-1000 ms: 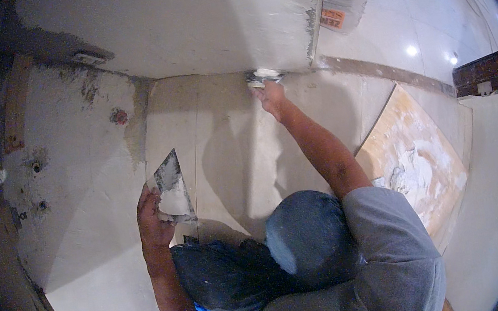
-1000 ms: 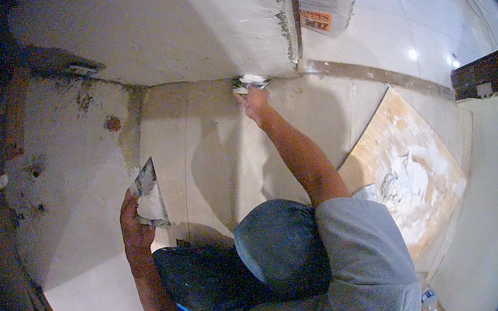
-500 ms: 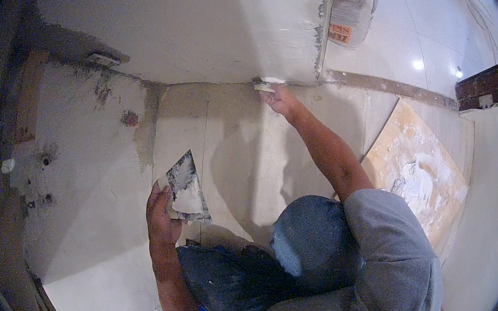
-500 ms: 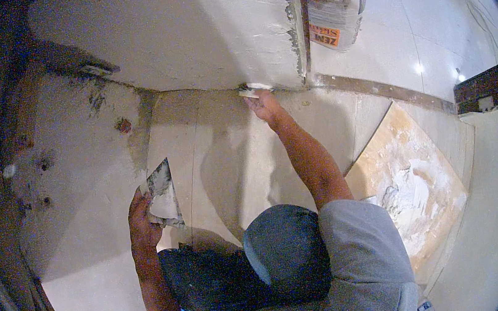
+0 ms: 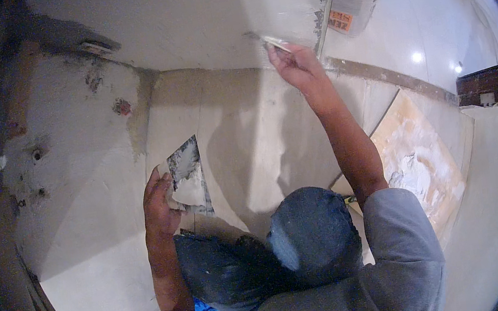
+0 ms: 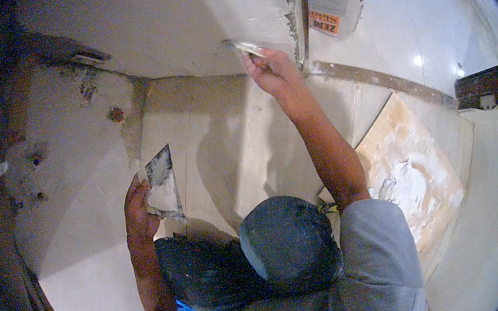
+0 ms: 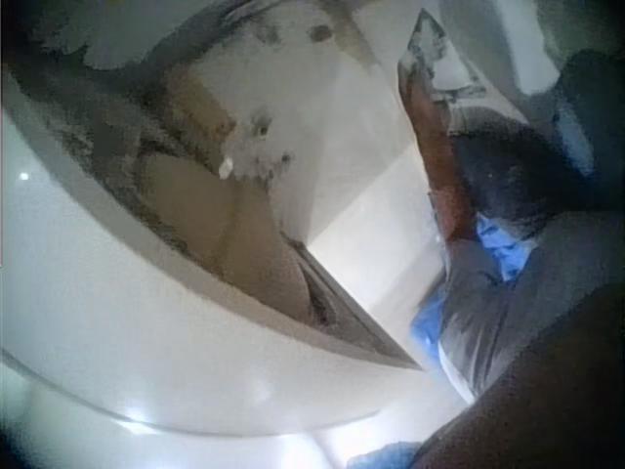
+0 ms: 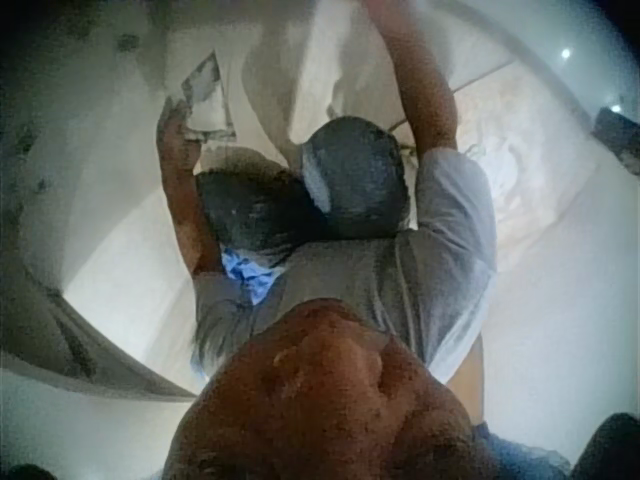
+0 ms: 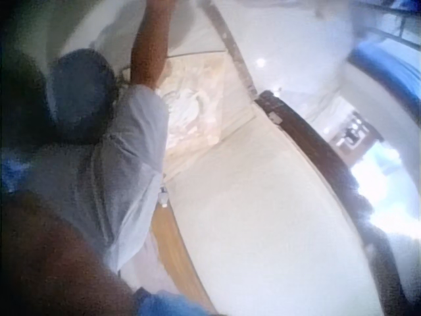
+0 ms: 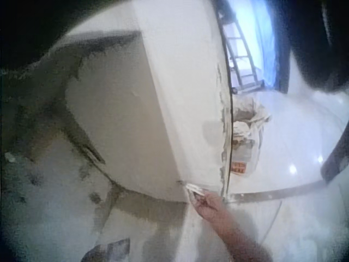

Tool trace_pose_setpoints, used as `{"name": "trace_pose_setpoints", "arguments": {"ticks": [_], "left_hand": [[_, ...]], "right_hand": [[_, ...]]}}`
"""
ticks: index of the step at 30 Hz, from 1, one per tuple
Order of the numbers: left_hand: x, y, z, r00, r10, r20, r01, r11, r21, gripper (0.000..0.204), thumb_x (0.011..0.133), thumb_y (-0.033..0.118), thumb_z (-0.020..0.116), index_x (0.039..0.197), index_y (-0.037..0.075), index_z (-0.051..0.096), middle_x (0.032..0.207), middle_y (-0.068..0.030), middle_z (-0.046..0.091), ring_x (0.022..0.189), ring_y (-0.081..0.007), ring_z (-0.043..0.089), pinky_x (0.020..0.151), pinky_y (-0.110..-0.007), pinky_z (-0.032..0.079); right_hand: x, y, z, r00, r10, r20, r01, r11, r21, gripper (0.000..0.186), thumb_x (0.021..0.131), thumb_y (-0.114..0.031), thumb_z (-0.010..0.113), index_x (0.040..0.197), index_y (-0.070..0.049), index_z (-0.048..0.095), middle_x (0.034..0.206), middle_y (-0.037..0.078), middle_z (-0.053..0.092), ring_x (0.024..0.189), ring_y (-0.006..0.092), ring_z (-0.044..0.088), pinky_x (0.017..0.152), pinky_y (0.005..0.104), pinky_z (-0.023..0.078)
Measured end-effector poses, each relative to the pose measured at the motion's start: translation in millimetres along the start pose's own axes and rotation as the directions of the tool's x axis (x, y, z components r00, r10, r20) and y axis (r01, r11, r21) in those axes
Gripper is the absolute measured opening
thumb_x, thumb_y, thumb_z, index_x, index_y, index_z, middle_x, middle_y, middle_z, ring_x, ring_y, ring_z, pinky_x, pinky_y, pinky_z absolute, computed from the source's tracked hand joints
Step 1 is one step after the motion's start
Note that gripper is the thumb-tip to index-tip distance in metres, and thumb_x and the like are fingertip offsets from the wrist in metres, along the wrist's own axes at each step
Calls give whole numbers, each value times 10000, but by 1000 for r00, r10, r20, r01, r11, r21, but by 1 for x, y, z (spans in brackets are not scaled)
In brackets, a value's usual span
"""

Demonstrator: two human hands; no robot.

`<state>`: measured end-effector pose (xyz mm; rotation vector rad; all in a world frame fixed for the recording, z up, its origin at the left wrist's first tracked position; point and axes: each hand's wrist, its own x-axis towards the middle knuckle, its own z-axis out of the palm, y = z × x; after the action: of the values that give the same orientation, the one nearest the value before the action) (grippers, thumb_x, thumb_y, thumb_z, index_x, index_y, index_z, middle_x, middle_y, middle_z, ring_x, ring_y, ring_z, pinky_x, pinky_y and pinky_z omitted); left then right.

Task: The person applies plaster to the wall using putty knives. The person scoops and transfers the plaster between the putty knives and smooths it along the wall edges.

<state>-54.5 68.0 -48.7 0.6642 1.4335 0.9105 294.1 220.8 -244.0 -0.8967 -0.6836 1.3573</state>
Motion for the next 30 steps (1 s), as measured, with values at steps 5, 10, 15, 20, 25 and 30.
{"name": "trace_pose_setpoints", "arguments": {"ticks": [5,10,15,20,25,30], "left_hand": [[-1,-1,-7,999,26,21,-26,1000,14,392,921,164,475,1284,17,472,1154,-99,598,1006,-220,610,822,-363,510],[2,-1,0,1000,-8,8,8,1000,-19,384,910,150,471,1269,15,483,1158,-106,598,1019,-222,608,849,-353,505],[8,-7,-14,994,105,-16,-99,975,198,413,908,172,491,1292,23,459,1166,-103,591,1034,-229,601,858,-363,502],[9,-5,-19,997,-6,73,6,1000,0,451,912,200,518,1317,20,433,1201,-111,577,1062,-238,589,896,-384,496],[11,-19,-30,979,203,13,-199,943,267,354,929,166,465,1237,-7,483,1116,-107,597,968,-204,614,817,-340,515],[2,-3,-30,990,131,59,-142,955,262,360,938,151,457,1251,-27,472,1123,-113,587,947,-200,623,789,-312,529]], "right_hand": [[-71,-14,18,948,291,-131,-131,730,671,265,914,-17,434,1160,76,468,1131,176,570,1047,265,589,899,364,541],[-54,109,-19,846,490,-211,-305,769,562,300,898,-23,463,1187,56,454,1152,160,570,1003,281,609,892,376,548],[-17,180,-48,958,225,-181,-214,974,76,275,898,-48,482,1159,38,495,1140,137,583,1007,295,606,881,374,541],[17,177,-47,858,463,-222,-251,755,605,246,939,-51,411,1171,2,473,1162,143,548,1083,277,554,942,410,508],[28,155,-24,891,332,-309,-196,897,396,247,934,-36,404,1168,-34,484,1145,129,552,1078,294,541,934,407,502],[25,109,5,857,467,-218,-165,650,742,259,916,-5,410,1167,-4,475,1153,137,555,1071,287,555,917,408,507]]}}
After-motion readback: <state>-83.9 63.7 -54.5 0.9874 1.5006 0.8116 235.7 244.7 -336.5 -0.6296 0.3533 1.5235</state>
